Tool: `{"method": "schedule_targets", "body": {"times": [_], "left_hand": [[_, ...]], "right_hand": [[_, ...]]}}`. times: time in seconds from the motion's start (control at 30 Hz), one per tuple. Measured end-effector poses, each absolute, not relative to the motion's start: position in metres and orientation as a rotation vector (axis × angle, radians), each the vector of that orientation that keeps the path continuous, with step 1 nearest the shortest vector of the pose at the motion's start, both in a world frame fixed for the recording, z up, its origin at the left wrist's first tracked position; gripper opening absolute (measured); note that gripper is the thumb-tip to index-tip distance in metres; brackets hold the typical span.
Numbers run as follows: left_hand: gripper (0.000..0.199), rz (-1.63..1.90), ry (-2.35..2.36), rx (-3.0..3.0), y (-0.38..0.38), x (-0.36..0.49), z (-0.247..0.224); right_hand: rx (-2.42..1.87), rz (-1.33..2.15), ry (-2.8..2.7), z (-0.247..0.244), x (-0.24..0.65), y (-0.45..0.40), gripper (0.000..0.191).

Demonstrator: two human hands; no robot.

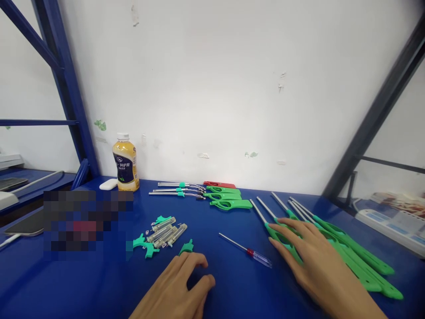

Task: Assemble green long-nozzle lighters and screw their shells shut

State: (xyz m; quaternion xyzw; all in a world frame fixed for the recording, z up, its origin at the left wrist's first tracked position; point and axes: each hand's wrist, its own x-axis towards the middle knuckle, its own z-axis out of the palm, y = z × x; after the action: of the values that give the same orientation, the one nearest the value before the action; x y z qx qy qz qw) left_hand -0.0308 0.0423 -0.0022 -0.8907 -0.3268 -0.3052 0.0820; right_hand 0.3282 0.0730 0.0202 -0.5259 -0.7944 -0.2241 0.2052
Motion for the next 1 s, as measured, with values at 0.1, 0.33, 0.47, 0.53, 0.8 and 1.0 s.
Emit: {"method": "schedule_targets", "body": {"times": [0.1,0.33,0.47,0.53,0.8,1.0], "left_hand": [[0.032,-0.926,-0.995,-2.672,0.044,-0.028,-0.001],[0.03,-0.95,-0.97,-2.665,0.047,-0.028,-0.003],[0.033,-0.959,-0.965,-2.665,0.047,-0.028,-0.004],[0.034,-0.962,-0.981,-2.662,0.046,-0.028,-0.004],[0.032,-0.957,-1.006,-2.682,0.043,-0.026,-0.002],[0.033,-1.012,-0.996,-2.642,0.04,-0.023,0.0]], "right_hand": [[-1.416,-0.558,-2.391,0.049,0.32,0.108,0.035],[-1.342,-0.383,-2.685,0.075,0.304,0.204,0.038],[-1.332,-0.264,-2.758,0.07,0.299,0.23,0.038],[-1.331,-0.219,-2.771,0.066,0.3,0.234,0.036],[-1.36,-0.1,-2.82,0.059,0.307,0.232,0.04],[-1.352,-0.073,-2.84,0.076,0.295,0.202,0.039]]}}
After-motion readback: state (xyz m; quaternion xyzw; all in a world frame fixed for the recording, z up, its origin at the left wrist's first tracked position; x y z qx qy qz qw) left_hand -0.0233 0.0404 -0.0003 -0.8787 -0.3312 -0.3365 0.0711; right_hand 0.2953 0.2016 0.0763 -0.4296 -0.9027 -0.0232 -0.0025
